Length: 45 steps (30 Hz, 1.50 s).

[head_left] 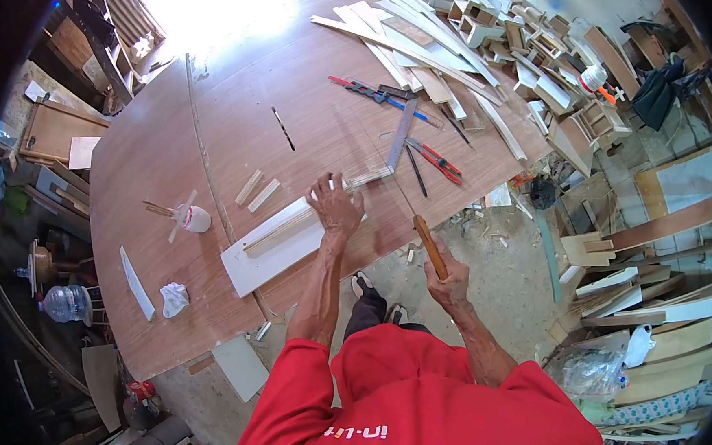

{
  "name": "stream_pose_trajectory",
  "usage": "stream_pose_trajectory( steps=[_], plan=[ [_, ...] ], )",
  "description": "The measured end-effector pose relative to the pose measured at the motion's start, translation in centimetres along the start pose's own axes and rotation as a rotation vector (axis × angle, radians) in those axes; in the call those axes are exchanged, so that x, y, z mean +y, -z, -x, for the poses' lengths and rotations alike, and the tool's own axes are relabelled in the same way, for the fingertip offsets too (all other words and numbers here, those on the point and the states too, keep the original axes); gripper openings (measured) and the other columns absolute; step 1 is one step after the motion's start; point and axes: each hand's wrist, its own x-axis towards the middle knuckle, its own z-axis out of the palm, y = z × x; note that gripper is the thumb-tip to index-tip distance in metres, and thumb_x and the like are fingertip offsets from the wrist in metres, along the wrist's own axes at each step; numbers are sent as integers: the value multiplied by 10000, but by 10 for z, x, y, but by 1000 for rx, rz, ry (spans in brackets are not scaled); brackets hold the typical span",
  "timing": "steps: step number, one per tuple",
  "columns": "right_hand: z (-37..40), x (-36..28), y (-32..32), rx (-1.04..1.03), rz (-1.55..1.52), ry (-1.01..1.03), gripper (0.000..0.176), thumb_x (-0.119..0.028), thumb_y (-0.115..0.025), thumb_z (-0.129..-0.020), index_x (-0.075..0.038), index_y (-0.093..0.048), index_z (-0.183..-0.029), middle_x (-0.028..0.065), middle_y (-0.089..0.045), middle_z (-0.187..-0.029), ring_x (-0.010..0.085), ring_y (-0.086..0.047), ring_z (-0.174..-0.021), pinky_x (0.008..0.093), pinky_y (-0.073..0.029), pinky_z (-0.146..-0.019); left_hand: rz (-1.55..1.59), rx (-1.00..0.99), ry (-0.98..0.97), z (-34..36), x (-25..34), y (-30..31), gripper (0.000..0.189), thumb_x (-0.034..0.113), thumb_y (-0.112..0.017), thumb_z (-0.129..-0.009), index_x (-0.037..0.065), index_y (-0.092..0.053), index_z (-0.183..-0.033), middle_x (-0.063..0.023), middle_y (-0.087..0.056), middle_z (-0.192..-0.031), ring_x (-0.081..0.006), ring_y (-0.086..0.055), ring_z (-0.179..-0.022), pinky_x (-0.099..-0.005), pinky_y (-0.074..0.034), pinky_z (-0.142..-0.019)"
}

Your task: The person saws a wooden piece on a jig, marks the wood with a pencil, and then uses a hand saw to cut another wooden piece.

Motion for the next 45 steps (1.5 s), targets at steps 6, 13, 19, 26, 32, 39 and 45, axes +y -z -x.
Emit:
stream_pose_trajectory(
  steps=[6, 13, 19, 26, 32, 39, 45],
  plan=[
    [-36, -4, -17, -8, 107, 128, 581, -34, -645, -796, -82, -525, -1363, 157, -698, -874, 310, -670, -666, 396, -544, -627, -151, -328, -153, -40, 5, -16, 393, 213, -691, -723, 88, -667, -1095, -111, -519, -1225, -310, -392, -1235, -590, -172, -1038],
    [-57, 2, -39, 37, 191, 222, 588, -83, -687, -801, -94, -526, -1367, 122, -664, -734, 291, -639, -597, 396, -507, -548, 137, -170, -100, -62, -1, 13, 276, 184, -672, -748, 101, -675, -1010, -60, -637, -896, -230, -600, -939, -569, -195, -1035],
    [-75, 4, -67, -38, 323, 269, 596, -109, -685, -820, -96, -503, -1388, 103, -615, -670, 262, -607, -566, 389, -489, -540, 642, -105, 251, -82, -18, 41, 195, 118, -688, -768, 61, -622, -942, -82, -617, -819, -243, -591, -851, -434, -419, -875],
    [-94, -2, -93, -109, 401, 344, 631, -105, -685, -815, -89, -469, -1407, 59, -601, -745, 212, -591, -650, 361, -462, -592, 860, 23, 90, -94, -23, 63, 138, 64, -668, -825, 28, -548, -883, -40, -576, -732, -125, -536, -646, -302, -465, -597],
    [-100, 8, -113, -220, 512, 319, 676, -165, -657, -824, -103, -404, -1448, 61, -553, -832, 228, -557, -768, 388, -428, -717, 763, 56, 109, -89, -17, 72, 205, 57, -690, -831, 30, -492, -879, -28, -557, -766, -69, -497, -664, -250, -445, -575],
    [-97, 18, -124, -301, 571, 282, 706, -212, -640, -790, -113, -407, -1449, 76, -524, -933, 251, -516, -906, 417, -420, -768, 983, -38, 303, -81, -11, 77, 201, 30, -672, -832, 0, -557, -994, -39, -581, -818, -105, -548, -724, -265, -473, -635],
    [-105, 15, -119, -298, 512, 251, 565, -255, -633, -824, -131, -522, -1363, 75, -494, -907, 275, -495, -903, 429, -434, -763, 670, -84, 115, -79, -17, 83, 267, 52, -606, -839, -46, -580, -1086, -170, -602, -886, -294, -615, -769, -390, -495, -761]
  ],
)
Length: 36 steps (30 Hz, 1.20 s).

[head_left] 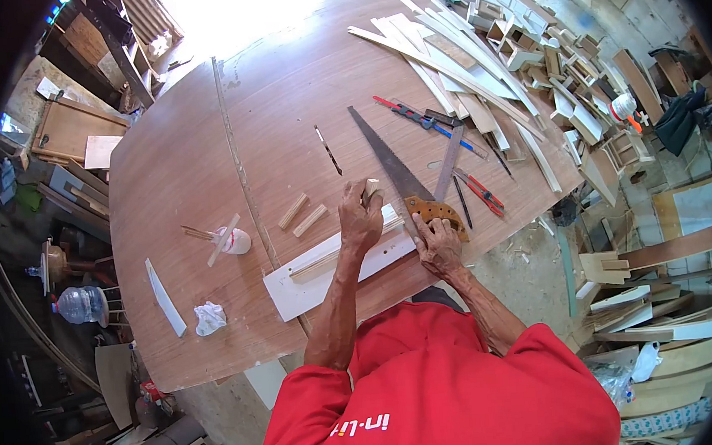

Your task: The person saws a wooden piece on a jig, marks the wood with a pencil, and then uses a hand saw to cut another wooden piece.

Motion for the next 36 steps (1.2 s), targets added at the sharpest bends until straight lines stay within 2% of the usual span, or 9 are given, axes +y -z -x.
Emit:
stream_pose_trajectory(
  steps=[4, 6, 9, 12, 14, 18, 24, 28, 36],
  plan=[
    [-16, -7, 22, 54, -64, -58, 383, -246, -624, -854, -98, -633, -1206, 86, -530, -895, 275, -527, -889, 419, -452, -766, -67, -153, 43, 4, 24, 3, 259, 62, -550, -875, -46, -583, -1108, -185, -582, -953, -332, -604, -820, -399, -482, -763],
    [-31, -7, 31, 171, -374, -84, 245, -217, -615, -872, -65, -686, -1050, 104, -573, -871, 279, -565, -867, 400, -467, -774, 1, -148, 46, 11, 27, -3, 251, 59, -535, -884, -44, -586, -1107, -182, -578, -968, -341, -601, -828, -404, -479, -762],
    [-47, -8, 56, 149, -600, -271, 198, -178, -606, -868, -46, -699, -983, 114, -603, -840, 284, -591, -845, 391, -471, -795, 68, -151, -1, 18, 27, -12, 238, 52, -592, -881, -7, -605, -1111, -141, -570, -972, -245, -573, -846, -348, -451, -761],
    [-38, 44, 59, 292, -29, -215, 302, -158, -590, -857, -61, -618, -1141, 137, -559, -1097, 332, -530, -1045, 433, -446, -892, 36, -134, -57, 27, 22, -15, 258, 47, -627, -854, -1, -607, -1107, -144, -578, -992, -268, -573, -854, -372, -452, -783],
    [-29, 78, 58, 306, 69, -354, 378, -195, -599, -859, -80, -562, -1218, 137, -504, -1202, 353, -481, -1135, 511, -417, -921, -54, -160, -32, 34, 22, -12, 279, 35, -650, -823, 6, -612, -1098, -148, -578, -996, -303, -575, -887, -392, -458, -813],
    [-17, 121, 45, 83, 229, -547, 443, -307, -644, -866, -99, -538, -1243, 123, -511, -1191, 328, -492, -1127, 621, -389, -904, -104, -110, -69, 50, 4, -20, 291, 33, -656, -809, 4, -609, -1095, -146, -573, -975, -318, -572, -901, -402, -456, -820],
    [-27, 139, 43, -124, 261, -436, 394, -343, -652, -871, -92, -512, -1141, 138, -521, -1136, 324, -516, -1108, 528, -452, -858, -191, -161, -28, 75, -9, -15, 284, 30, -647, -811, -15, -595, -1086, -159, -573, -966, -321, -578, -910, -413, -472, -801],
    [-23, 143, 41, 25, 190, -398, 352, -309, -637, -891, -52, -494, -1084, 175, -522, -1111, 331, -575, -1023, 479, -490, -782, -261, -147, -52, 93, -31, -19, 259, 37, -645, -811, -6, -602, -1064, -160, -579, -962, -338, -573, -905, -427, -476, -796],
    [3, 25, 106, -276, -843, -771, 258, -183, -550, -899, 8, -457, -1045, 229, -625, -807, 410, -643, -786, 484, -489, -693, -527, -205, -97, 106, -53, -31, 272, 115, -659, -777, 82, -616, -1044, -113, -575, -995, -313, -523, -1018, -457, -431, -818]
  ],
)
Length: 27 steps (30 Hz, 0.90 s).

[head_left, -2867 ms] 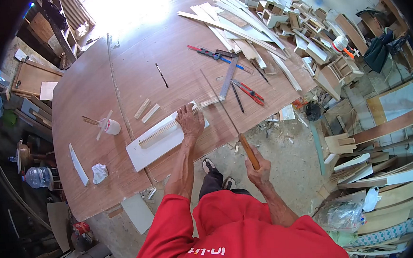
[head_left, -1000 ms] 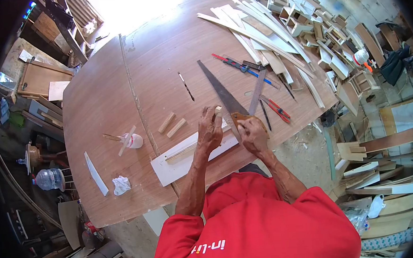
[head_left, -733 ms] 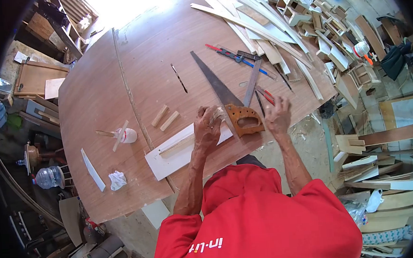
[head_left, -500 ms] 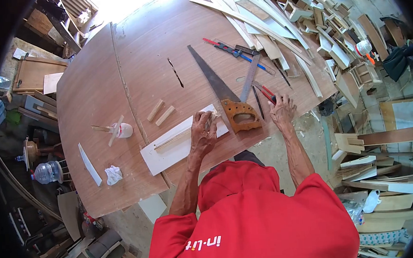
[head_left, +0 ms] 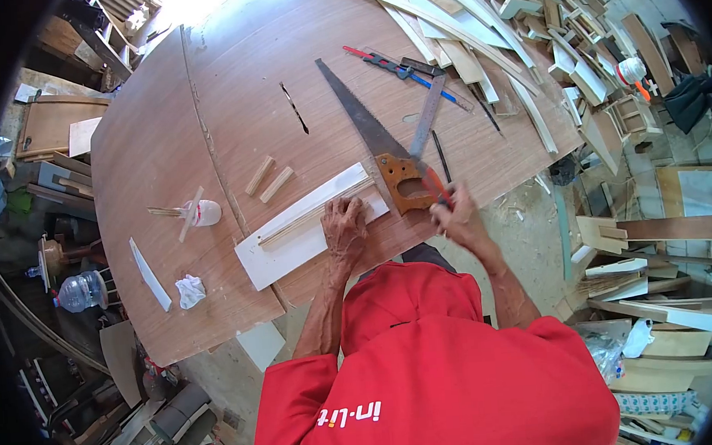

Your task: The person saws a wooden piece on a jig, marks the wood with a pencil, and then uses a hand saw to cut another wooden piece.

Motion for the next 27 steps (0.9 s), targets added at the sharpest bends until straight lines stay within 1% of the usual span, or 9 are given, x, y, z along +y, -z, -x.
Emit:
stream_pose_trajectory(
  steps=[2, 3, 5, 6, 8, 12, 21, 23, 27],
  plan=[
    [9, 19, -24, 43, 214, 419, 243, -220, -533, -927, -9, -476, -1034, 224, -642, -757, 435, -648, -725, 514, -484, -682, -27, 54, 2, 3, -3, -5, 312, 129, -658, -779, 91, -603, -1083, -104, -567, -1032, -314, -515, -1033, -449, -426, -820],
    [12, 23, -34, 44, 212, 414, 243, -220, -533, -927, -9, -476, -1034, 224, -642, -757, 435, -648, -725, 514, -484, -682, -27, 48, 1, 5, -3, -6, 312, 129, -658, -779, 91, -603, -1083, -104, -567, -1032, -314, -515, -1033, -449, -426, -820],
    [15, 22, -49, -91, 345, 253, 250, -252, -518, -955, -10, -491, -1015, 247, -629, -728, 446, -641, -707, 495, -506, -662, -39, 187, -1, 6, -1, -12, 344, 140, -660, -774, 104, -586, -1108, -96, -557, -1058, -312, -514, -1030, -449, -416, -824],
    [14, 25, -56, -89, 343, 250, 250, -252, -518, -955, -10, -491, -1015, 247, -629, -728, 446, -641, -707, 495, -506, -662, -39, 183, -4, 7, 0, -13, 344, 140, -660, -774, 104, -586, -1108, -96, -557, -1058, -312, -514, -1030, -449, -416, -824],
    [11, 29, -70, -119, 574, 213, 284, -294, -480, -967, -11, -487, -984, 288, -632, -745, 486, -628, -716, 535, -503, -674, -102, 169, 3, 10, -5, -19, 316, 165, -652, -790, 112, -582, -1094, -88, -549, -1075, -309, -510, -1039, -446, -402, -832],
    [5, 30, -81, -125, 649, 255, 280, -285, -465, -965, -7, -491, -983, 287, -633, -726, 472, -641, -719, 547, -504, -678, -150, 168, 31, 12, -7, -26, 268, 183, -637, -809, 115, -579, -1062, -83, -549, -1075, -309, -510, -1043, -449, -389, -829],
    [-1, 33, -89, -158, 673, 278, 277, -274, -480, -949, 2, -492, -964, 257, -644, -722, 433, -665, -721, 522, -528, -654, -51, 175, 64, 11, -11, -29, 179, 181, -630, -803, 112, -603, -966, -84, -583, -1030, -306, -527, -1025, -453, -378, -825],
    [-5, 44, -93, -186, 749, 371, 261, -259, -492, -936, 1, -493, -956, 250, -652, -749, 417, -674, -721, 505, -544, -630, -28, 177, 54, 11, -12, -30, 172, 172, -633, -796, 107, -605, -953, -86, -584, -1013, -307, -529, -1016, -446, -380, -820],
    [-1, 47, -99, -160, 761, 318, 244, -236, -501, -924, 7, -489, -947, 242, -653, -764, 406, -681, -725, 491, -555, -613, -54, 147, 43, 13, -14, -28, 171, 161, -634, -795, 101, -603, -951, -90, -582, -1007, -309, -532, -1006, -438, -382, -812]
  ],
)
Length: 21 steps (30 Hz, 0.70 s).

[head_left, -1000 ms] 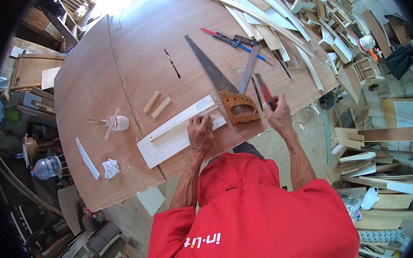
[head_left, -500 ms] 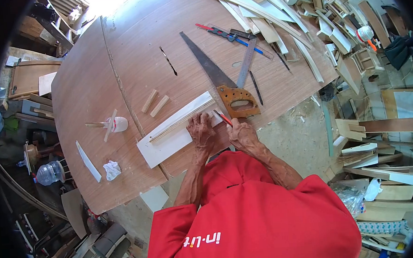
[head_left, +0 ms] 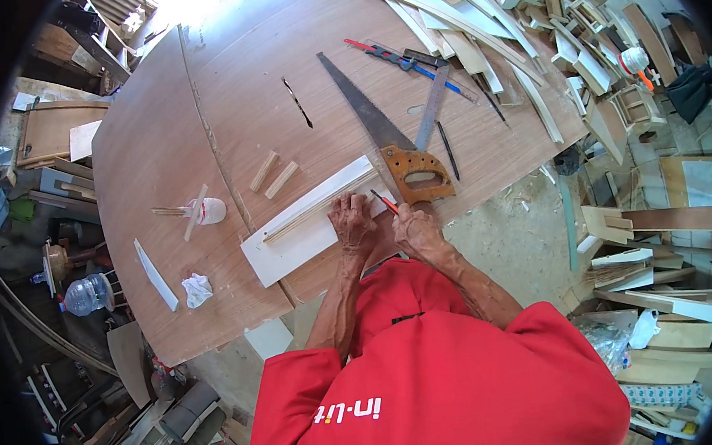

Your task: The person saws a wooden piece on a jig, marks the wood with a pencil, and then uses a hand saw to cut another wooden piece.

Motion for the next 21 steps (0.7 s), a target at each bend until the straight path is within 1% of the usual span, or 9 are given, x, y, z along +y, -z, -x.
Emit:
stream_pose_trajectory(
  steps=[3, 5, 9, 11, 14, 16, 18, 19, 21],
  plan=[
    [12, -7, 19, 5, -13, -27, 235, -218, -504, -916, 14, -487, -943, 248, -648, -756, 422, -676, -729, 502, -550, -631, -19, 58, -35, -3, 2, 0, 162, 149, -633, -794, 94, -597, -943, -92, -578, -995, -309, -533, -995, -433, -383, -807],
    [18, -12, 27, -69, -6, -110, 276, -263, -473, -917, 5, -492, -982, 288, -664, -844, 470, -664, -818, 547, -528, -749, 16, 65, -47, -3, 4, 0, 149, 144, -633, -803, 91, -590, -936, -92, -577, -987, -307, -532, -996, -432, -384, -806],
    [15, 0, 28, -65, -31, -4, 295, -294, -461, -935, -5, -497, -987, 296, -651, -801, 496, -646, -777, 576, -506, -728, -30, 103, -46, -4, 6, 3, 129, 138, -626, -818, 90, -583, -930, -96, -575, -1000, -308, -531, -999, -434, -386, -811],
    [27, -10, 54, 78, -182, -140, 309, -325, -450, -955, -23, -503, -991, 309, -630, -758, 517, -621, -746, 592, -479, -702, 16, 75, -50, -2, 10, 10, 125, 130, -612, -842, 86, -581, -955, -103, -571, -1020, -313, -534, -995, -439, -387, -820],
    [18, 7, 69, 212, -299, -191, 320, -344, -436, -969, -36, -509, -1012, 321, -620, -756, 526, -605, -762, 598, -456, -693, 75, 71, -33, -17, 20, 29, 137, 122, -599, -858, 79, -582, -987, -106, -567, -1031, -316, -533, -991, -441, -390, -828],
    [7, 19, 78, 253, -292, -213, 316, -325, -437, -971, -28, -523, -1037, 318, -624, -765, 517, -611, -784, 582, -463, -701, 85, 101, -49, -43, 21, 42, 160, 116, -587, -869, 73, -580, -1024, -107, -572, -1026, -318, -532, -1001, -437, -390, -829],
    [-6, 36, 76, 416, -352, -225, 333, -321, -432, -973, -20, -534, -1072, 327, -624, -794, 519, -610, -800, 576, -466, -710, -6, 66, -76, -69, 13, 51, 175, 109, -591, -859, 77, -597, -1031, -108, -582, -1027, -318, -533, -1013, -453, -384, -834],
    [-12, 40, 80, 382, -451, -287, 305, -282, -455, -967, -9, -563, -1052, 332, -618, -810, 504, -609, -829, 548, -474, -740, -5, 71, -80, -81, 6, 51, 175, 109, -591, -859, 77, -597, -1031, -108, -582, -1027, -318, -533, -1013, -453, -384, -834],
    [-29, 75, 69, 513, -304, -165, 289, -267, -476, -961, -4, -576, -1024, 319, -616, -841, 491, -604, -850, 535, -472, -755, -128, -61, -57, -102, -9, 48, 197, 109, -599, -842, 91, -620, -1037, -103, -594, -1030, -307, -535, -1024, -476, -362, -856]
  ],
)
